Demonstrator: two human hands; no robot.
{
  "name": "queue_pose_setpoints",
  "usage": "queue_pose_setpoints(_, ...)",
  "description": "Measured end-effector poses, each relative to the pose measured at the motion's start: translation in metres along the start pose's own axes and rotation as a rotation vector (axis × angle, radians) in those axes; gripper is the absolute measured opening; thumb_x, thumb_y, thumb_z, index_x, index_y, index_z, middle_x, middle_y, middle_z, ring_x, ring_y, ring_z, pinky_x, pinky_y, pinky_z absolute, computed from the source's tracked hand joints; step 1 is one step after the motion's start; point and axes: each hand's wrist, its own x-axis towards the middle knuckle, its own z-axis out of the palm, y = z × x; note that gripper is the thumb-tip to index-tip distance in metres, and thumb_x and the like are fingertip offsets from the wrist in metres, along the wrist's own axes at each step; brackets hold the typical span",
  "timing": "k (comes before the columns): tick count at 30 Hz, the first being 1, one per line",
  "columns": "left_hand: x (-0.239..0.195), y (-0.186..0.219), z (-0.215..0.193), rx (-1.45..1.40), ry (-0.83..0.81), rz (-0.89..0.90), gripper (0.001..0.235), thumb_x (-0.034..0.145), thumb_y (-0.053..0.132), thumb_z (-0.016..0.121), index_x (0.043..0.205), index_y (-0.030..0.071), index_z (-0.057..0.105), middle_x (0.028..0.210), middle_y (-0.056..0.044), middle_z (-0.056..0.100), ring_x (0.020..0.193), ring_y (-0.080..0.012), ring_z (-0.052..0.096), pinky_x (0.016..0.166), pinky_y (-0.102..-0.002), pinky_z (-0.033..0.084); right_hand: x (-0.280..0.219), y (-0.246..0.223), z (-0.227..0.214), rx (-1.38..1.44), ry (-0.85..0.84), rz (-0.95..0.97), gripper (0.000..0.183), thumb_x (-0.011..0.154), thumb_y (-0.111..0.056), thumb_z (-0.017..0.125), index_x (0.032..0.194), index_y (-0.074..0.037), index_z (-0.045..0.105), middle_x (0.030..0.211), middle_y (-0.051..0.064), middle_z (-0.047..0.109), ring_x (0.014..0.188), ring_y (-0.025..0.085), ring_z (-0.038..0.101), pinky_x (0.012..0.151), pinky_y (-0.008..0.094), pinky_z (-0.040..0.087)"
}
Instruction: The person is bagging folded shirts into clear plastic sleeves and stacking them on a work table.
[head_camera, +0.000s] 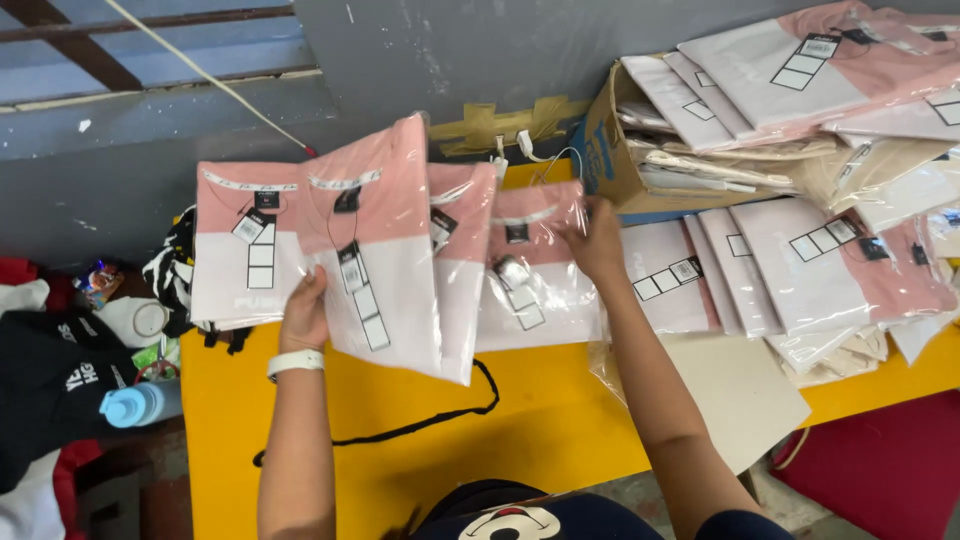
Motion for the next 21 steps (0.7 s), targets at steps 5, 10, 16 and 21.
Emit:
queue_pose_setpoints(5, -0.005, -0.041, 0.035, -0.096, -0.112, -0.101, 0.050, 0.099, 0.038, 0.058, 0.145, 0.020, 0.056, 0.133, -0.010, 0.067, 0.114, -0.0263, 0.068, 0.109, -0.050, 0.048, -0.100, -0.074, 0.005, 1.371, -0.729, 0.173, 0.061, 0.078, -0.085, 0.055, 0.111, -0.034, 0.054, 0.093, -0.003, 0.066, 0.082, 0.018, 0.069, 0.065, 0.026, 0.053)
queue_pose_setpoints(10, -0.021, -0.049, 0.028, -0.107, -0.163, -0.170, 0.055, 0.097, 0.031, 0.055, 0.149, 0.014, 0.051, 0.140, -0.017, 0.061, 0.120, -0.0349, 0.063, 0.113, -0.060, 0.041, -0.093, 0.013, 0.071, 1.267, -0.453, 0.357, 0.046, 0.091, -0.030, 0.075, 0.129, -0.006, 0.064, 0.110, 0.023, 0.073, 0.095, 0.033, 0.074, 0.088, 0.051, 0.058)
queue_pose_setpoints(16, 0.004, -0.078, -0.094, -0.191, -0.159, -0.111, 0.068, 0.092, 0.039, 0.052, 0.154, 0.012, 0.044, 0.146, -0.016, 0.055, 0.124, -0.0357, 0.058, 0.114, -0.065, 0.033, -0.094, 0.009, 0.048, 1.338, -0.466, 0.308, 0.042, 0.096, -0.035, 0.064, 0.121, -0.001, 0.070, 0.110, 0.024, 0.075, 0.098, 0.035, 0.075, 0.099, 0.054, 0.053)
queue_pose_setpoints(21, -0.045, -0.009, -0.016, -0.400, -0.150, 0.072, 0.076, 0.089, 0.042, 0.054, 0.157, 0.013, 0.038, 0.153, -0.015, 0.048, 0.134, -0.0388, 0.049, 0.114, -0.066, 0.030, -0.099, -0.021, 0.024, 1.406, -0.502, 0.270, 0.042, 0.098, -0.036, 0.059, 0.113, 0.001, 0.073, 0.106, 0.025, 0.075, 0.096, 0.036, 0.076, 0.098, 0.054, 0.054)
